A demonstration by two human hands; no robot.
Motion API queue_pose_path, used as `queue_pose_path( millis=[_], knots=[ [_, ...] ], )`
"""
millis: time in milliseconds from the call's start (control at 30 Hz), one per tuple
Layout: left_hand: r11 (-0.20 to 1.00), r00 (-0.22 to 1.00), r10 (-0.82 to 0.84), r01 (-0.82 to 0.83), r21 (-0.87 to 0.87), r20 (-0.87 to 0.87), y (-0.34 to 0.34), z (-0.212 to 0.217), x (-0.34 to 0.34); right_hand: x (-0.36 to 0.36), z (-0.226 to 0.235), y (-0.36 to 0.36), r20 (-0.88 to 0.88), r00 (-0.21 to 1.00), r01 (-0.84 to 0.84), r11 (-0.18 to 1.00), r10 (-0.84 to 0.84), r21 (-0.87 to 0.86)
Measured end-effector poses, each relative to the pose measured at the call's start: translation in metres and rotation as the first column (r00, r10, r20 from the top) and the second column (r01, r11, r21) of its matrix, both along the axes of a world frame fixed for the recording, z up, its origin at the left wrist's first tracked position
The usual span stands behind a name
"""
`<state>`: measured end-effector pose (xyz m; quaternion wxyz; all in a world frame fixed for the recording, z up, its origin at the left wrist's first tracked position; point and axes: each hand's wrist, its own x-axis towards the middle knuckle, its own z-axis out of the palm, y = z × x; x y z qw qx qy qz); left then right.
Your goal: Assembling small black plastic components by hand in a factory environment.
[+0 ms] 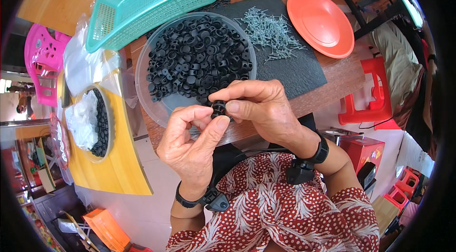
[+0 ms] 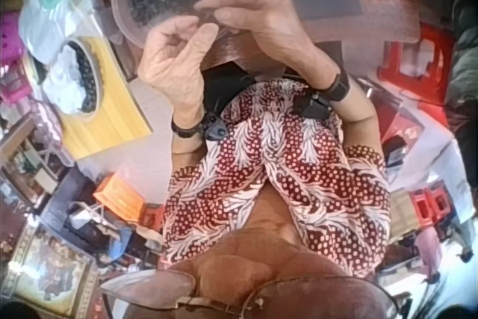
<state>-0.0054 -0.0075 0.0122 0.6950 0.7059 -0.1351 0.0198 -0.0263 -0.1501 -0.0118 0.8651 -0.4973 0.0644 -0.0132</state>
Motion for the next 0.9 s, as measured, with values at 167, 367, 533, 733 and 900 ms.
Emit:
queue_pose_path(
  millis=[167,367,533,733,900],
  knots=[
    [1.000,0.999,-0.008,0.007,-0.027,-0.045,0.0001,-0.0002,-0.0009,-0.0003,0.0061,0.0029,0.052,0.998,0.028,0.993,-0.022,-0.115],
    [0.999,0.997,-0.017,0.013,-0.044,-0.077,-0.0009,-0.0007,-0.0007,-0.0016,0.0040,0.0024,0.157,0.987,0.046,0.982,-0.017,-0.185],
    [0.998,0.990,-0.050,0.046,-0.034,-0.132,0.0005,0.0021,-0.0004,-0.0020,0.0040,0.0008,0.152,0.988,0.058,0.977,-0.027,-0.206],
    [0.997,0.980,-0.063,0.055,-0.048,-0.191,0.0025,0.0015,0.0003,-0.0025,0.0051,0.0005,0.086,0.996,0.051,0.986,-0.038,-0.156],
    [0.989,0.961,-0.134,0.113,-0.096,-0.244,0.0031,0.0003,0.0014,-0.0027,0.0014,-0.0027,0.147,0.989,0.054,0.972,-0.021,-0.229]
  ],
)
